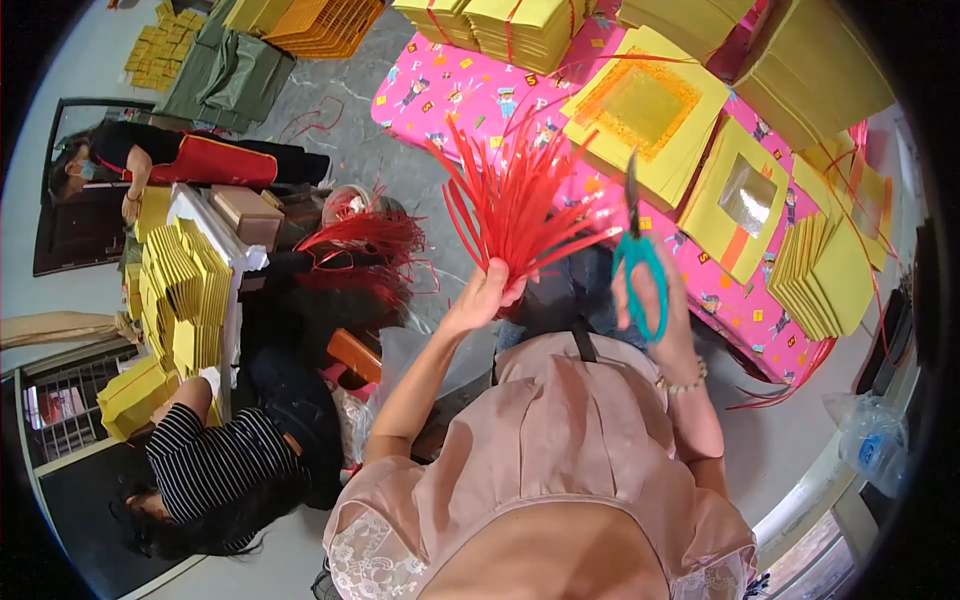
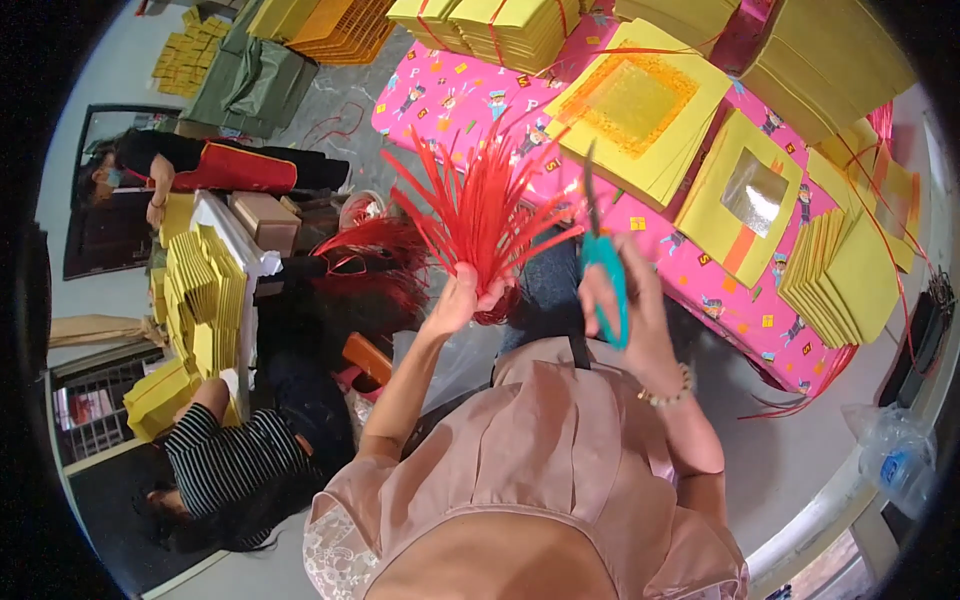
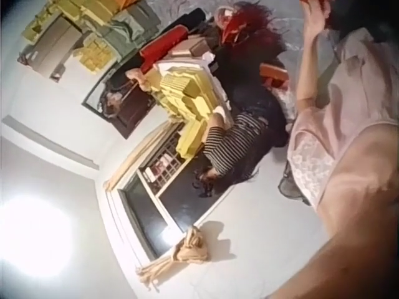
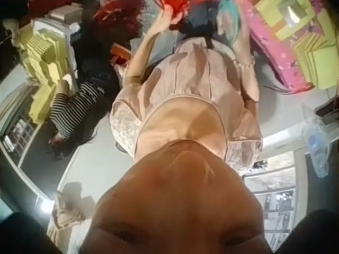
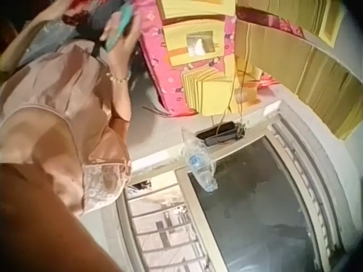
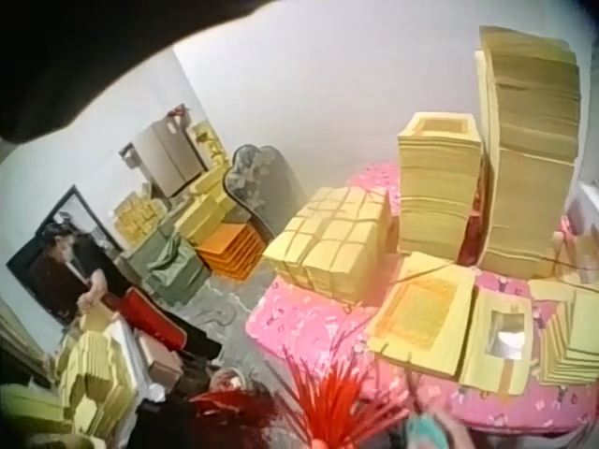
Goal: Folding and bundling joss paper with red ribbons
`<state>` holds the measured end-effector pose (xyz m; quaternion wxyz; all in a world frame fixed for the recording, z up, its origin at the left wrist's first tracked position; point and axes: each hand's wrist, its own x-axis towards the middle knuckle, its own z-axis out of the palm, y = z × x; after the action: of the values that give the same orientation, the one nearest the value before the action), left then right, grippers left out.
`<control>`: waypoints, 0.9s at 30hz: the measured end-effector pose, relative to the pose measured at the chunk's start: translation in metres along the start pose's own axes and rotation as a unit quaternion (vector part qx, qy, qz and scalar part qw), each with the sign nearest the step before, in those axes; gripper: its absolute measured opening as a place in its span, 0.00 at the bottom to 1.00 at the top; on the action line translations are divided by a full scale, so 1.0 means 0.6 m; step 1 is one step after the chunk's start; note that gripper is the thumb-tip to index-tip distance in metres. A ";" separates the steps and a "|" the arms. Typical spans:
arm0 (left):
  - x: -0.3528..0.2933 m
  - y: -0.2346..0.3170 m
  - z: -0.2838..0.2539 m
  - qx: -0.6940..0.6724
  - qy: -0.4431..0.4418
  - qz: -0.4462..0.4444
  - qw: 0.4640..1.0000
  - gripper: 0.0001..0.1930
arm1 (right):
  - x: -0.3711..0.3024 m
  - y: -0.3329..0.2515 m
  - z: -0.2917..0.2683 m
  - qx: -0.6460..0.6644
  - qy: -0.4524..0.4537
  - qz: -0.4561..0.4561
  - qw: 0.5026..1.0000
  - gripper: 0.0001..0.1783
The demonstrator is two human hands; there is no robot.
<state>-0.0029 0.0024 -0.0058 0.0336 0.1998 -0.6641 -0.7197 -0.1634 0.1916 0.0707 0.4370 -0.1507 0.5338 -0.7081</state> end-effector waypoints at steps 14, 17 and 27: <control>-0.003 0.043 0.011 0.090 0.154 0.059 0.982 0.38 | 0.209 -0.048 -0.135 -0.651 0.195 -0.162 0.716 0.21; -0.008 0.051 0.015 0.090 0.160 0.062 0.981 0.37 | 0.234 -0.054 -0.141 -0.678 0.189 -0.143 0.696 0.21; -0.021 0.067 0.015 0.040 0.197 0.083 0.976 0.39 | 0.265 -0.038 -0.132 -0.709 0.172 -0.140 0.669 0.22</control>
<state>-0.0034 0.0103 0.0367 0.2151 0.2832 -0.6867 -0.6340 -0.3189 0.1182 0.0202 -0.0056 -0.3642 0.9133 -0.1823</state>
